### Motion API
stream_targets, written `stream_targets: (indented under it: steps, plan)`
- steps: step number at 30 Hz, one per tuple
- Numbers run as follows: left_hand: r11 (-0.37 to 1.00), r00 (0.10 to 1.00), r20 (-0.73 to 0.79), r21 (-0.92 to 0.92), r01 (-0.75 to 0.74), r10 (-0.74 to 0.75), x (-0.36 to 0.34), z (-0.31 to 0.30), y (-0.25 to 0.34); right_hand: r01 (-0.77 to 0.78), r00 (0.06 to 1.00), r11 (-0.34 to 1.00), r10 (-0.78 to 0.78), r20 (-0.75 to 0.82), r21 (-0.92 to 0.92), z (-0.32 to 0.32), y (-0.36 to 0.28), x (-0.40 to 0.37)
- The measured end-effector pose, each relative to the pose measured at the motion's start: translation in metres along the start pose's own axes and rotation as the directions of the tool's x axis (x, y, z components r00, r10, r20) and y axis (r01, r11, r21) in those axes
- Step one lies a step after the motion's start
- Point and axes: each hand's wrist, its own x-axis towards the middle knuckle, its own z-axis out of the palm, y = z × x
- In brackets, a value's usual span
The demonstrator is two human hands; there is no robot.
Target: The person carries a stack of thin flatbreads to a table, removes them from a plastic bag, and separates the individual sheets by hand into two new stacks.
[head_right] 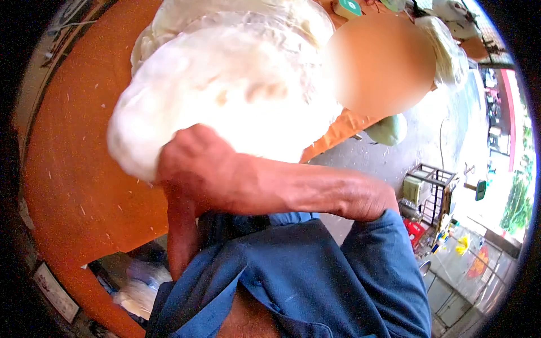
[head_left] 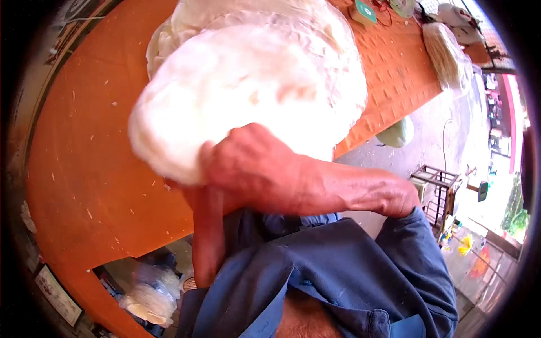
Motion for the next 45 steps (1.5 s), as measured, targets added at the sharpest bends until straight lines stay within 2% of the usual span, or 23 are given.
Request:
stream_targets:
  steps: [1, 3, 5, 7, 10, 13, 14, 15, 16, 18, 21, 22, 24, 25, 28, 30, 32, 33, 36, 38, 40, 42, 45]
  plan:
    - [0.999, 1.0, 0.007, 0.037, -0.028, 0.028, -0.002, 0.0, 0.003, 0.028, 0.998, 0.984, -0.038, 0.05, 0.175, -0.019, -0.01, 0.009]
    - [0.988, 0.994, -0.015, 0.117, -0.103, 0.105, -0.009, -0.006, 0.017, -0.098, 0.933, 0.934, -0.034, 0.358, 0.343, -0.072, -0.023, 0.034]
    - [0.957, 0.974, -0.1, 0.229, -0.177, 0.204, -0.012, -0.02, 0.039, -0.205, 0.961, 0.855, 0.085, 0.261, 0.475, -0.091, -0.017, 0.033]
    - [0.908, 0.934, -0.191, 0.357, -0.219, 0.301, -0.01, -0.034, 0.066, -0.121, 0.974, 0.676, 0.222, -0.043, 0.727, -0.096, 0.009, 0.014]
    - [0.853, 0.875, -0.313, 0.487, -0.187, 0.37, -0.007, -0.056, 0.082, -0.14, 0.945, 0.302, 0.326, 0.035, 0.943, -0.112, 0.081, 0.009]
    - [0.891, 0.839, -0.457, 0.448, -0.071, 0.296, -0.005, -0.062, 0.064, -0.513, 0.746, 0.209, 0.588, 0.313, 0.832, -0.049, 0.191, -0.024]
    - [0.911, 0.825, -0.503, 0.41, -0.036, 0.258, 0.003, -0.063, 0.053, -0.612, 0.728, 0.407, 0.624, 0.283, 0.677, -0.017, 0.234, -0.043]
    - [0.893, 0.83, -0.488, 0.449, -0.027, 0.271, 0.01, -0.089, 0.044, -0.682, 0.682, 0.439, 0.671, 0.292, 0.584, 0.023, 0.284, -0.07]
    - [0.873, 0.833, -0.477, 0.487, -0.015, 0.281, 0.014, -0.113, 0.034, -0.587, 0.755, 0.464, 0.61, 0.241, 0.663, 0.02, 0.273, -0.075]
    - [0.87, 0.811, -0.491, 0.49, -0.045, 0.319, 0.015, -0.122, 0.028, -0.51, 0.758, 0.319, 0.606, 0.242, 0.799, 0.012, 0.25, -0.067]
    - [0.886, 0.803, -0.504, 0.459, -0.064, 0.319, 0.017, -0.099, 0.021, -0.537, 0.756, 0.478, 0.638, 0.145, 0.695, 0.026, 0.251, -0.073]
    - [0.894, 0.802, -0.508, 0.442, -0.072, 0.316, 0.018, -0.092, 0.02, -0.497, 0.778, 0.447, 0.609, 0.154, 0.744, 0.027, 0.256, -0.071]
    - [0.75, 0.739, -0.579, 0.644, 0.155, 0.344, 0.023, -0.112, 0.021, -0.423, 0.815, 0.359, 0.553, 0.175, 0.832, 0.03, 0.27, -0.068]
    - [0.623, 0.764, -0.512, 0.759, 0.19, 0.391, 0.022, -0.108, 0.017, -0.508, 0.759, 0.336, 0.61, 0.227, 0.793, 0.033, 0.276, -0.066]
    - [0.74, 0.765, -0.584, 0.635, 0.222, 0.272, 0.023, -0.099, 0.028, -0.601, 0.658, 0.257, 0.697, 0.285, 0.757, 0.01, 0.257, -0.051]
    - [0.792, 0.817, -0.53, 0.589, 0.161, 0.228, 0.021, -0.092, 0.045, -0.383, 0.802, 0.318, 0.58, 0.142, 0.867, -0.001, 0.246, -0.049]
    - [0.901, 0.828, -0.541, 0.418, 0.112, 0.148, 0.022, -0.071, 0.066, -0.386, 0.737, 0.318, 0.67, 0.083, 0.866, -0.019, 0.212, -0.042]
    - [0.922, 0.883, -0.426, 0.388, -0.019, 0.197, 0.018, -0.051, 0.064, -0.325, 0.721, 0.328, 0.693, 0.008, 0.887, -0.01, 0.216, -0.048]
    - [0.96, 0.902, -0.4, 0.275, -0.05, 0.161, 0.01, -0.09, 0.04, -0.485, 0.556, 0.142, 0.811, 0.179, 0.863, 0.028, 0.239, -0.086]
    - [0.868, 0.854, -0.491, 0.486, 0.105, 0.171, 0.008, -0.108, 0.015, -0.527, 0.55, 0.075, 0.789, 0.273, 0.846, 0.024, 0.229, -0.099]
    - [0.714, 0.878, -0.391, 0.695, 0.085, 0.275, 0.003, -0.104, 0.001, -0.684, 0.507, 0.071, 0.761, 0.404, 0.726, 0.007, 0.224, -0.097]
    - [0.752, 0.874, -0.407, 0.655, 0.077, 0.265, 0.003, -0.109, 0.002, -0.543, 0.582, -0.026, 0.709, 0.398, 0.839, 0.001, 0.234, -0.089]
    - [0.794, 0.909, -0.356, 0.607, 0.048, 0.216, 0.01, -0.104, 0.016, -0.643, 0.612, 0.173, 0.702, 0.364, 0.746, 0.001, 0.3, -0.068]
